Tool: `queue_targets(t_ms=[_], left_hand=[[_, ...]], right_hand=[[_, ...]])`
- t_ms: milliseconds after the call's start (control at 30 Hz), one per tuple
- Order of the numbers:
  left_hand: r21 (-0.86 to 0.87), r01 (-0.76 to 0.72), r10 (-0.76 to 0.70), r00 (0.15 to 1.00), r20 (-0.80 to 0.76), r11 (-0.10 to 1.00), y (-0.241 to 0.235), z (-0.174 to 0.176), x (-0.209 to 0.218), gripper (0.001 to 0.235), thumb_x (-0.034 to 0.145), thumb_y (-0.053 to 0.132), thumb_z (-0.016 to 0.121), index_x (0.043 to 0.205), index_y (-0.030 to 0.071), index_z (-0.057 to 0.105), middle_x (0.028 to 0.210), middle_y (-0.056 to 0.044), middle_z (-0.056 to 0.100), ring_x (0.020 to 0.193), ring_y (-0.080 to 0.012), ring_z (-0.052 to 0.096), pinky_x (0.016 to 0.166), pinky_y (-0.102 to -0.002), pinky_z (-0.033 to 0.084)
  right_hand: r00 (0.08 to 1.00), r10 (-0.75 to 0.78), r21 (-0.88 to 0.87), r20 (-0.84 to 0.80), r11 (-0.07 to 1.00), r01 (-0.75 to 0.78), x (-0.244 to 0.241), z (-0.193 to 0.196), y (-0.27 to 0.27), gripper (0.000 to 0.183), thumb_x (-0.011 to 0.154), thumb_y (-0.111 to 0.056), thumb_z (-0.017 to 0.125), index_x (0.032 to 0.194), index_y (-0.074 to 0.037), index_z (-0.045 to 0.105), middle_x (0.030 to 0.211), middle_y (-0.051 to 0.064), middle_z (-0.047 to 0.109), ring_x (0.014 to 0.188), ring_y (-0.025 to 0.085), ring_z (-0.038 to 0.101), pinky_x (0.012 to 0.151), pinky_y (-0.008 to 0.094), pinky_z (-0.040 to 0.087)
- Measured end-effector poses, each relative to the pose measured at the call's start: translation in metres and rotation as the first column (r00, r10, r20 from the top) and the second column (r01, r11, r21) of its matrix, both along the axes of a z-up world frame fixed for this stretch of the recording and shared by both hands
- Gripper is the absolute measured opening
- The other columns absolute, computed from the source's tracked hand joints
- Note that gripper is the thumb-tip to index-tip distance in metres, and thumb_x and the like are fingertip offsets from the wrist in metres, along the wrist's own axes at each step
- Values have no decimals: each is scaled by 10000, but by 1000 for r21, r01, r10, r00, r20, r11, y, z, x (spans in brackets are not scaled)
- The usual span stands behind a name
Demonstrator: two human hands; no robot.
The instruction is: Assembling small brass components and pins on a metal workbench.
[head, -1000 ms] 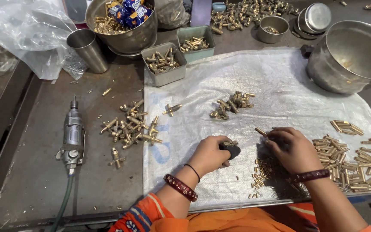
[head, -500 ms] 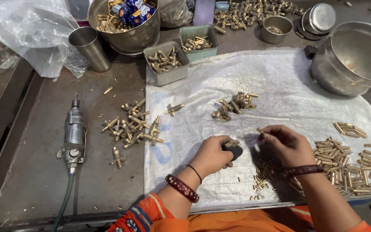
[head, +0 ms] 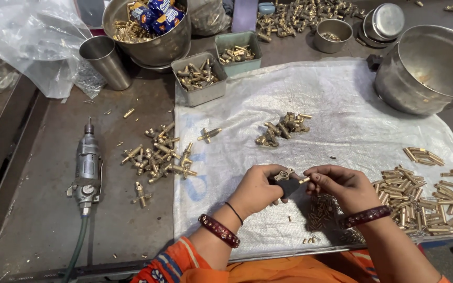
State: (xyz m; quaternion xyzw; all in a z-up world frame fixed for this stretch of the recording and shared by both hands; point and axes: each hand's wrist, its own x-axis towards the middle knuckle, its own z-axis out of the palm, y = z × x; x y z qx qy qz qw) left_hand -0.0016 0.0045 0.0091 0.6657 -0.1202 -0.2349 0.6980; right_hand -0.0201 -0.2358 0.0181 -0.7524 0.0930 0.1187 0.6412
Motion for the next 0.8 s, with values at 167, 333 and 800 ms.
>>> queue_targets(t_ms=[167, 333, 800], left_hand=[[-11, -23, 23, 1000, 11, 1000, -2, -8, 2, 416, 816, -53, 579, 1176, 51, 761, 812, -79, 741, 656, -100, 702, 521, -252, 527], [104, -129, 129, 992, 9, 986, 0, -10, 6, 337, 859, 23, 609, 1161, 57, 754, 791, -73, 734, 614, -115, 714, 507, -272, 538], [159, -119, 136, 985, -104, 980, -1, -19, 11, 526, 827, -6, 586, 1351, 8, 631, 713, -123, 731, 573, -132, 690, 519, -278, 548]], right_hand=[[998, 36, -139, 51, 990, -29, 7, 10, -1, 248, 935, -127, 678, 1113, 12, 780, 879, 109, 796, 808, 178, 730, 759, 318, 577], [977, 197, -607, -78, 769, -203, 37, 38, 7, 233, 925, -215, 703, 1099, -91, 797, 914, 73, 833, 809, 179, 769, 779, 332, 597], [981, 78, -560, 178, 827, 36, 96, 86, 55, 233, 946, -210, 696, 1161, -137, 746, 932, 74, 808, 736, 215, 715, 690, 347, 566]])
